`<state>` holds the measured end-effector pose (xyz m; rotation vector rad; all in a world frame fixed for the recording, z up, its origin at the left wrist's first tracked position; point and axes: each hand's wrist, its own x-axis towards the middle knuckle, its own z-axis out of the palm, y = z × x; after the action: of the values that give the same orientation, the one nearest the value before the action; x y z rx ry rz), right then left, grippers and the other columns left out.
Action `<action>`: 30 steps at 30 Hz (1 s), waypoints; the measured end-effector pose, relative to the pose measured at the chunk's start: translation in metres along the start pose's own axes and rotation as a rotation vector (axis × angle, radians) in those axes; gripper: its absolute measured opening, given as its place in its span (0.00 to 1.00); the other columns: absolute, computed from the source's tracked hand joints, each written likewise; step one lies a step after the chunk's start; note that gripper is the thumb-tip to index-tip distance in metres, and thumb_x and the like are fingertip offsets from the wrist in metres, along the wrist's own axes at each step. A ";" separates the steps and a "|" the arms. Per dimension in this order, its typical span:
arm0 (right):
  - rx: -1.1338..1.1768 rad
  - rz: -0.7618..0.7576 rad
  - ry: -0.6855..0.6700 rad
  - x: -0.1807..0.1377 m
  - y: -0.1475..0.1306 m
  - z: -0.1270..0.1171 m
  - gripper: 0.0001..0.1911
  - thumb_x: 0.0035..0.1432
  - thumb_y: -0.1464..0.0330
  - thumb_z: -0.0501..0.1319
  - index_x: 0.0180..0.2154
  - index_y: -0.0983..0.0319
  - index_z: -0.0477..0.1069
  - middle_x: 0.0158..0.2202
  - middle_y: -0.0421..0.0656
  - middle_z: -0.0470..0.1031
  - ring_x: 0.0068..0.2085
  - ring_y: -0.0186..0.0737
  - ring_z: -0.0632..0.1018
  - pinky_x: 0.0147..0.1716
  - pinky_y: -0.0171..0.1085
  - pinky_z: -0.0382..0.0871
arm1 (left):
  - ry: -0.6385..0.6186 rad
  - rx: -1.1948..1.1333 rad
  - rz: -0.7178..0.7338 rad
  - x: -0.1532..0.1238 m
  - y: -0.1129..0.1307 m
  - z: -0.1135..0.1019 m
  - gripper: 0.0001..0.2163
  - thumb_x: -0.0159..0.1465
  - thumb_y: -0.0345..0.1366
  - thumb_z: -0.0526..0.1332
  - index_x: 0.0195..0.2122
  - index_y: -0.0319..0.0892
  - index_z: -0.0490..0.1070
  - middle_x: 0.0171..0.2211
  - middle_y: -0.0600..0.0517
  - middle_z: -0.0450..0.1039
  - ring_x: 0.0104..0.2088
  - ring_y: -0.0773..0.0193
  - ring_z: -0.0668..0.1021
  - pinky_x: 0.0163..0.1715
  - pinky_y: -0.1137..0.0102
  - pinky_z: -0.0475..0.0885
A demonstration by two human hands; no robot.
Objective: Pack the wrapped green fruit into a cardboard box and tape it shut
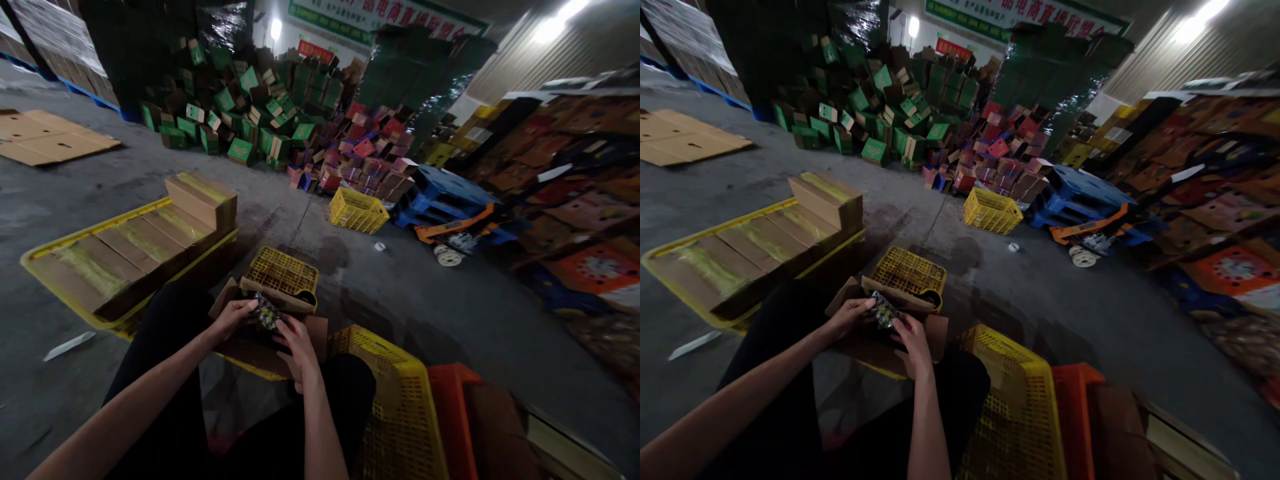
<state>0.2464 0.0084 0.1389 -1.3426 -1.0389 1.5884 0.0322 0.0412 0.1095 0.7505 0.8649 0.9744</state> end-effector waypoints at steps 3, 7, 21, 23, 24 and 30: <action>-0.011 -0.026 -0.007 -0.001 0.000 0.000 0.23 0.50 0.52 0.70 0.43 0.59 0.80 0.43 0.45 0.80 0.44 0.45 0.79 0.42 0.44 0.78 | 0.016 -0.014 -0.002 0.003 -0.003 -0.002 0.24 0.52 0.54 0.72 0.39 0.37 0.81 0.41 0.43 0.81 0.42 0.54 0.81 0.46 0.63 0.75; 0.009 -0.098 -0.007 -0.002 -0.004 0.000 0.23 0.54 0.51 0.67 0.43 0.61 0.80 0.44 0.45 0.80 0.47 0.47 0.78 0.41 0.42 0.78 | 0.028 -0.044 -0.024 0.003 -0.003 -0.001 0.25 0.50 0.55 0.72 0.39 0.38 0.81 0.40 0.43 0.81 0.41 0.54 0.81 0.45 0.62 0.75; -0.009 -0.154 0.170 0.002 -0.006 -0.003 0.19 0.52 0.52 0.67 0.39 0.59 0.78 0.40 0.44 0.79 0.41 0.46 0.79 0.33 0.38 0.77 | 0.037 -0.002 -0.022 0.002 0.004 0.005 0.22 0.53 0.55 0.71 0.35 0.38 0.79 0.33 0.47 0.79 0.33 0.61 0.79 0.34 0.71 0.72; -0.028 -0.158 0.175 0.001 -0.007 -0.003 0.19 0.53 0.52 0.66 0.38 0.59 0.78 0.39 0.43 0.79 0.39 0.45 0.79 0.32 0.37 0.76 | 0.005 0.003 -0.016 0.001 0.005 0.006 0.22 0.54 0.54 0.70 0.36 0.38 0.79 0.34 0.46 0.79 0.33 0.61 0.78 0.34 0.72 0.72; -0.031 -0.159 0.177 0.001 -0.007 -0.003 0.19 0.53 0.51 0.66 0.38 0.59 0.78 0.38 0.43 0.79 0.38 0.44 0.78 0.31 0.37 0.76 | -0.021 -0.003 -0.015 0.001 0.006 0.006 0.22 0.55 0.54 0.70 0.38 0.38 0.79 0.35 0.46 0.79 0.33 0.61 0.78 0.33 0.72 0.71; 0.038 -0.149 0.170 0.001 -0.007 -0.001 0.19 0.55 0.50 0.65 0.37 0.59 0.77 0.37 0.42 0.79 0.36 0.41 0.78 0.28 0.34 0.73 | -0.074 -0.067 -0.077 -0.002 0.002 0.006 0.34 0.52 0.46 0.75 0.59 0.42 0.68 0.52 0.41 0.75 0.43 0.56 0.80 0.37 0.69 0.74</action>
<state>0.2474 0.0116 0.1449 -1.3190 -0.9763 1.3533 0.0359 0.0393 0.1146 0.6874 0.7872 0.8973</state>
